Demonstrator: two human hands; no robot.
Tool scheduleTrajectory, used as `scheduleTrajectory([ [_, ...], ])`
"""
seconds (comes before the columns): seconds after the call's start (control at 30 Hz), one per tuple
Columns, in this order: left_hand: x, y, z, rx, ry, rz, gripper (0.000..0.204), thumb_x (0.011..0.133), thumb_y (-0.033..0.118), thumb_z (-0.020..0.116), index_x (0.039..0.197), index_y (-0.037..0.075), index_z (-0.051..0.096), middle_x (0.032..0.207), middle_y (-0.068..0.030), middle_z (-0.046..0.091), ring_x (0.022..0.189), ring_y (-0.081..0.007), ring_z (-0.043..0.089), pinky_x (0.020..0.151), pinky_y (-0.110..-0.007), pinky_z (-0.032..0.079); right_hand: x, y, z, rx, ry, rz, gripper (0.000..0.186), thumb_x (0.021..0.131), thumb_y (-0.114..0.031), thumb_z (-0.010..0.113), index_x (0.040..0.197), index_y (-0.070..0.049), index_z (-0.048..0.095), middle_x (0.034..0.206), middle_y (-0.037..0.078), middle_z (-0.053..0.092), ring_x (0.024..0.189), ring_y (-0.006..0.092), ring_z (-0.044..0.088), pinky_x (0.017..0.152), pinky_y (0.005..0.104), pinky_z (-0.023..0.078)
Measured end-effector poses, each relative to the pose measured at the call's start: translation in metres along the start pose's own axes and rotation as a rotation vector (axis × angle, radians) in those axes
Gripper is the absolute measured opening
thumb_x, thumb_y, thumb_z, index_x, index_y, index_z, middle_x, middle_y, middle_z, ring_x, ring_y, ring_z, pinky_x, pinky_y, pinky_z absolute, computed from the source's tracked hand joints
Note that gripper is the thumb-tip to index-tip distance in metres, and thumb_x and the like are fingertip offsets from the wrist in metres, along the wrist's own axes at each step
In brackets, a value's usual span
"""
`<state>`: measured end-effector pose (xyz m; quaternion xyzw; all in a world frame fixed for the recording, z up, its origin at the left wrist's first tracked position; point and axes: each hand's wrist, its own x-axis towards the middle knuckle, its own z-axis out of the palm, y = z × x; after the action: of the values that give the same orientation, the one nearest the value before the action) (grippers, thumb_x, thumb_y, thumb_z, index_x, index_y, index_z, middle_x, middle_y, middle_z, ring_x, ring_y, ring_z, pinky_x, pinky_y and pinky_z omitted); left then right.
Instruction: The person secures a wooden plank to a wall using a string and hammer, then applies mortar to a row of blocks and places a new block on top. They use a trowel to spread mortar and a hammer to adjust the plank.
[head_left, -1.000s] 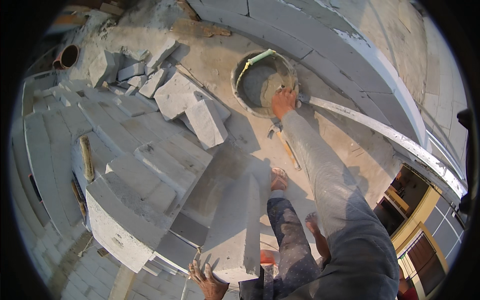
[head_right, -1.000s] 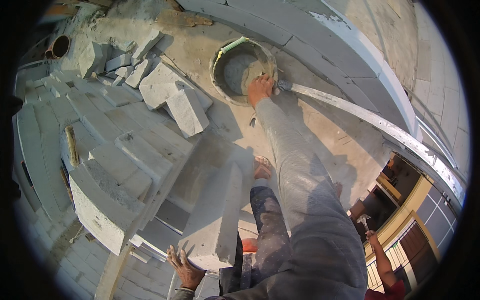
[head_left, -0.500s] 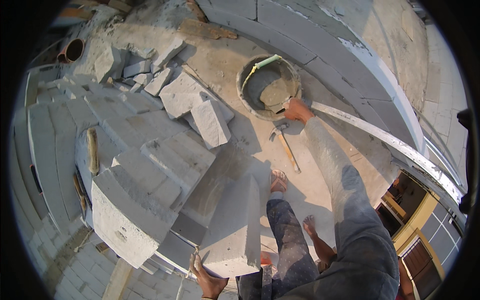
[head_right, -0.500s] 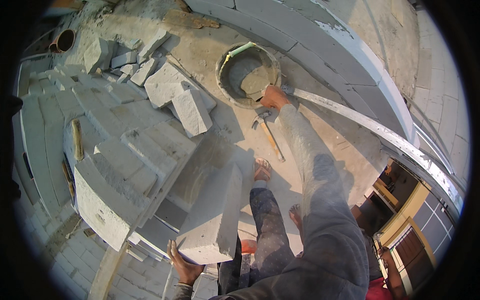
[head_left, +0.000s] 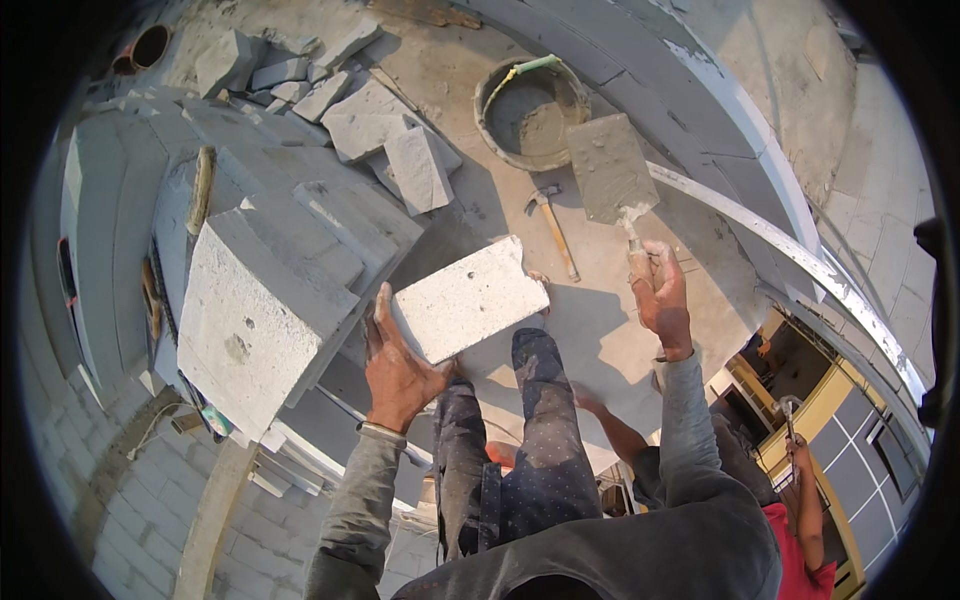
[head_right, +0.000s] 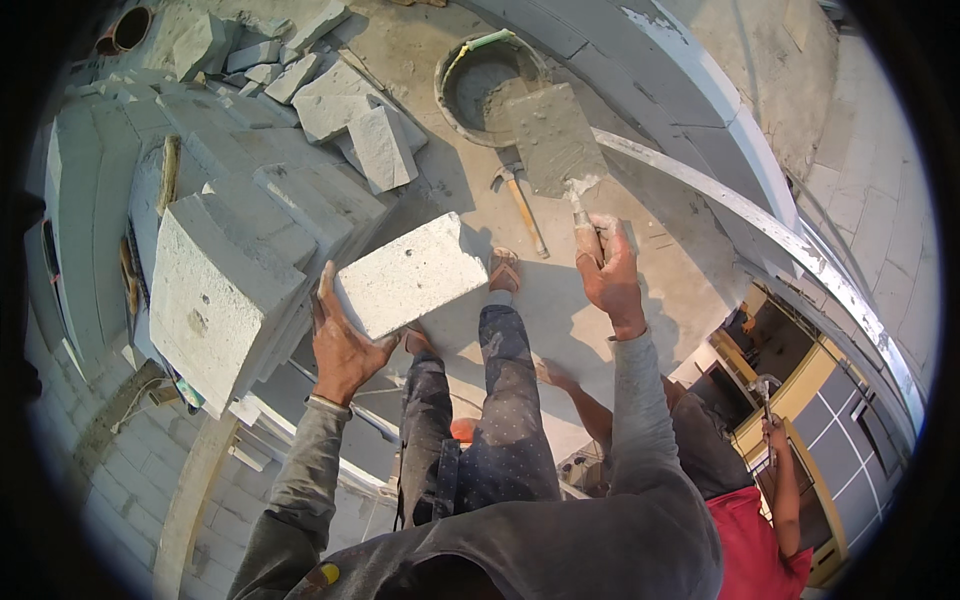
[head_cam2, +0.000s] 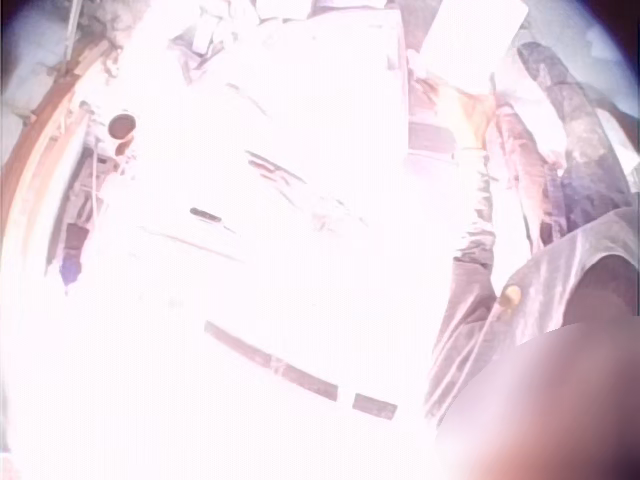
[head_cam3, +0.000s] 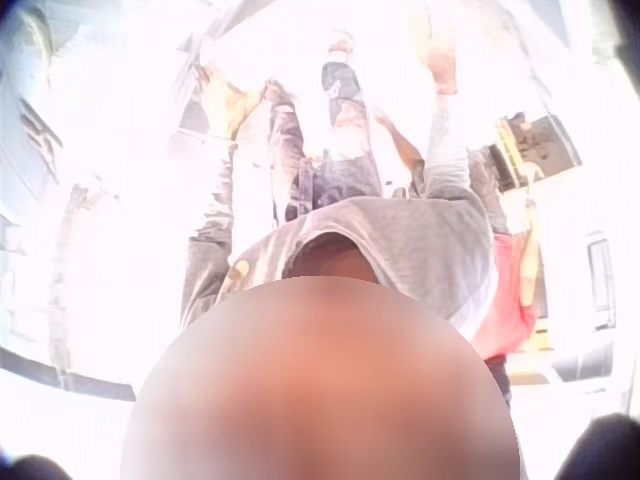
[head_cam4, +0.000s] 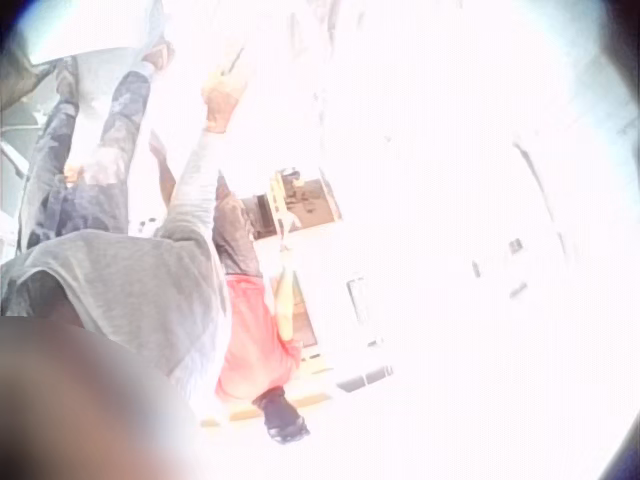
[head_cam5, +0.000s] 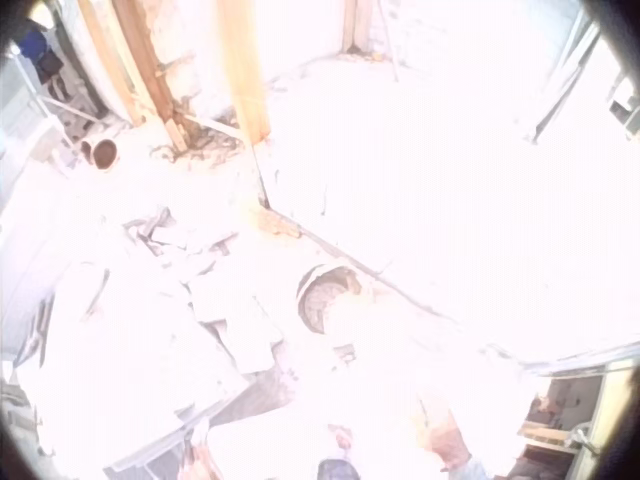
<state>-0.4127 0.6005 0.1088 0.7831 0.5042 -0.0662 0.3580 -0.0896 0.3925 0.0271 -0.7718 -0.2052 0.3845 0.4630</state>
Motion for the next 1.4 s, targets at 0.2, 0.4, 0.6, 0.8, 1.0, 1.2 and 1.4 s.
scheduleTrajectory([
  [0.2, 0.048, 0.005, -0.002, -0.070, -0.045, 0.214, 0.133, 0.059, 0.020, 0.094, 0.159, 0.004, 0.009, 0.155, -0.0288, 0.028, 0.147, -0.0482, 0.024, 0.125, -0.052, 0.020, -0.123, -0.076, 0.032, -0.317, 0.087, -0.371, 0.050, 0.075, 0.007, 0.061, 0.124, 0.004, 0.051, 0.110, 0.021, 0.056, 0.089, 0.0300, 0.061, 0.078, 0.0372, 0.051],
  [0.4, 0.068, 0.003, 0.002, -0.083, -0.021, 0.326, 0.132, 0.055, 0.024, 0.097, 0.157, 0.002, 0.017, 0.144, -0.0237, 0.040, 0.136, -0.0445, 0.040, 0.116, -0.049, 0.036, -0.153, -0.057, 0.127, -0.432, 0.203, -0.492, 0.044, 0.077, 0.008, 0.066, 0.119, 0.004, 0.052, 0.111, 0.024, 0.054, 0.096, 0.0415, 0.060, 0.083, 0.0491, 0.052],
  [0.6, 0.075, -0.012, 0.012, -0.127, 0.069, 0.486, 0.125, 0.059, 0.033, 0.095, 0.155, 0.001, 0.021, 0.132, -0.0233, 0.046, 0.126, -0.0438, 0.048, 0.109, -0.050, 0.042, -0.152, -0.015, 0.187, -0.602, 0.280, -0.451, 0.032, 0.081, 0.005, 0.066, 0.111, 0.002, 0.056, 0.109, 0.023, 0.051, 0.100, 0.0423, 0.056, 0.086, 0.0505, 0.049],
  [0.8, 0.076, -0.022, 0.014, -0.109, 0.040, 0.460, 0.124, 0.058, 0.034, 0.096, 0.154, 0.001, 0.024, 0.135, -0.0236, 0.045, 0.130, -0.0438, 0.046, 0.110, -0.049, 0.041, -0.196, -0.007, 0.178, -0.599, 0.235, -0.441, 0.026, 0.082, 0.000, 0.067, 0.105, 0.001, 0.058, 0.109, 0.023, 0.050, 0.098, 0.0435, 0.055, 0.083, 0.0514, 0.049],
  [1.0, 0.068, -0.030, 0.004, -0.181, -0.023, 0.380, 0.126, 0.051, 0.029, 0.099, 0.153, 0.004, 0.029, 0.139, -0.0218, 0.046, 0.135, -0.0410, 0.044, 0.114, -0.047, 0.039, -0.222, -0.083, 0.124, -0.370, 0.081, -0.471, 0.032, 0.085, -0.003, 0.067, 0.115, 0.003, 0.058, 0.107, 0.022, 0.059, 0.098, 0.0367, 0.062, 0.081, 0.0453, 0.052],
  [1.2, 0.055, -0.036, 0.003, -0.172, -0.006, 0.410, 0.126, 0.049, 0.028, 0.099, 0.153, 0.008, 0.030, 0.139, -0.0195, 0.046, 0.134, -0.0394, 0.045, 0.116, -0.046, 0.037, -0.173, -0.109, 0.131, 0.151, -0.154, 0.065, 0.039, 0.101, -0.026, 0.061, 0.124, 0.005, 0.058, 0.086, 0.010, 0.066, 0.064, 0.0136, 0.061, 0.060, 0.0301, 0.050],
  [1.4, 0.040, -0.042, -0.007, -0.207, -0.124, 0.330, 0.127, 0.049, 0.027, 0.099, 0.154, 0.010, 0.030, 0.145, -0.0174, 0.044, 0.140, -0.0365, 0.041, 0.120, -0.046, 0.033, -0.240, -0.084, 0.096, -0.092, -0.170, 0.198, 0.035, 0.100, -0.026, 0.061, 0.121, 0.003, 0.062, 0.081, 0.012, 0.067, 0.064, 0.0149, 0.063, 0.061, 0.0311, 0.050],
])
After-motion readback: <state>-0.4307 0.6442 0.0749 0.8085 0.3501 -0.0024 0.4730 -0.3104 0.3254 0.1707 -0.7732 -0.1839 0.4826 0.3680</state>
